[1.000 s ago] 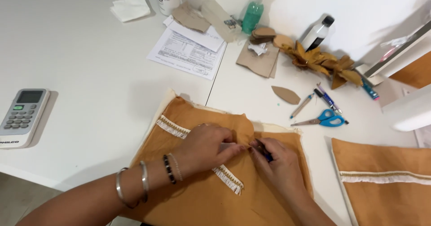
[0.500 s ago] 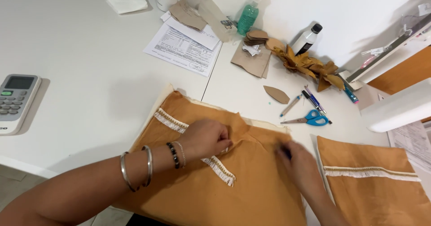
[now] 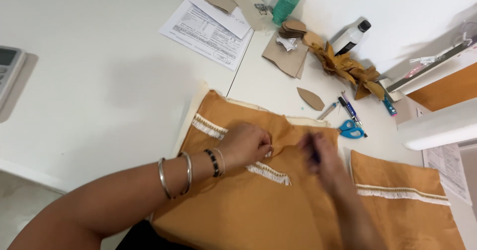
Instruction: Trimming excess white fringe from the edge of a brown pillowcase using small scissors
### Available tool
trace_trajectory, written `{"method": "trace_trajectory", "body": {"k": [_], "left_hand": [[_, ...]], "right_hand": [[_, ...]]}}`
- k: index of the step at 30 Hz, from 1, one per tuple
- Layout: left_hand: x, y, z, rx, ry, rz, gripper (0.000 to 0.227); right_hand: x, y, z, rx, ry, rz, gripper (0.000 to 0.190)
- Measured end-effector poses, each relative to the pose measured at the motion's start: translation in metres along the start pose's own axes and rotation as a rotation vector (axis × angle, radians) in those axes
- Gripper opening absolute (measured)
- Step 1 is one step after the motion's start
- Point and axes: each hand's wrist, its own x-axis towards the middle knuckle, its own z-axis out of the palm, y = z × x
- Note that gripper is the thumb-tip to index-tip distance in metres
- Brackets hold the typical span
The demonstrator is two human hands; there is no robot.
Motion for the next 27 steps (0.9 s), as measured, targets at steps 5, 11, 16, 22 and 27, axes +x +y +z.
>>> {"method": "trace_trajectory", "body": {"k": [5, 11, 16, 22, 27], "left_hand": [[-0.001, -0.003, 0.006, -0.056, 0.026, -0.023, 0.018], [-0.007, -0.002, 0.008, -0.119, 0.095, 0.05, 0.018], [-0.008, -0.002, 0.01, -0.163, 0.113, 0.053, 0.019], [-0.009, -0.003, 0.014, -0.197, 0.149, 0.084, 0.018], [-0.009, -0.002, 0.011, -0.216, 0.143, 0.07, 0.018]], "right_hand": [[-0.018, 0.012, 0.038, 0.267, -0.232, 0.119, 0.042], [-0.029, 0.013, 0.037, 0.109, -0.222, 0.037, 0.046], [-0.033, 0.006, 0.034, 0.01, -0.258, 0.073, 0.044], [-0.039, 0.001, 0.036, -0.088, -0.201, 0.095, 0.044], [-0.038, 0.001, 0.035, -0.042, -0.214, 0.093, 0.046]]}}
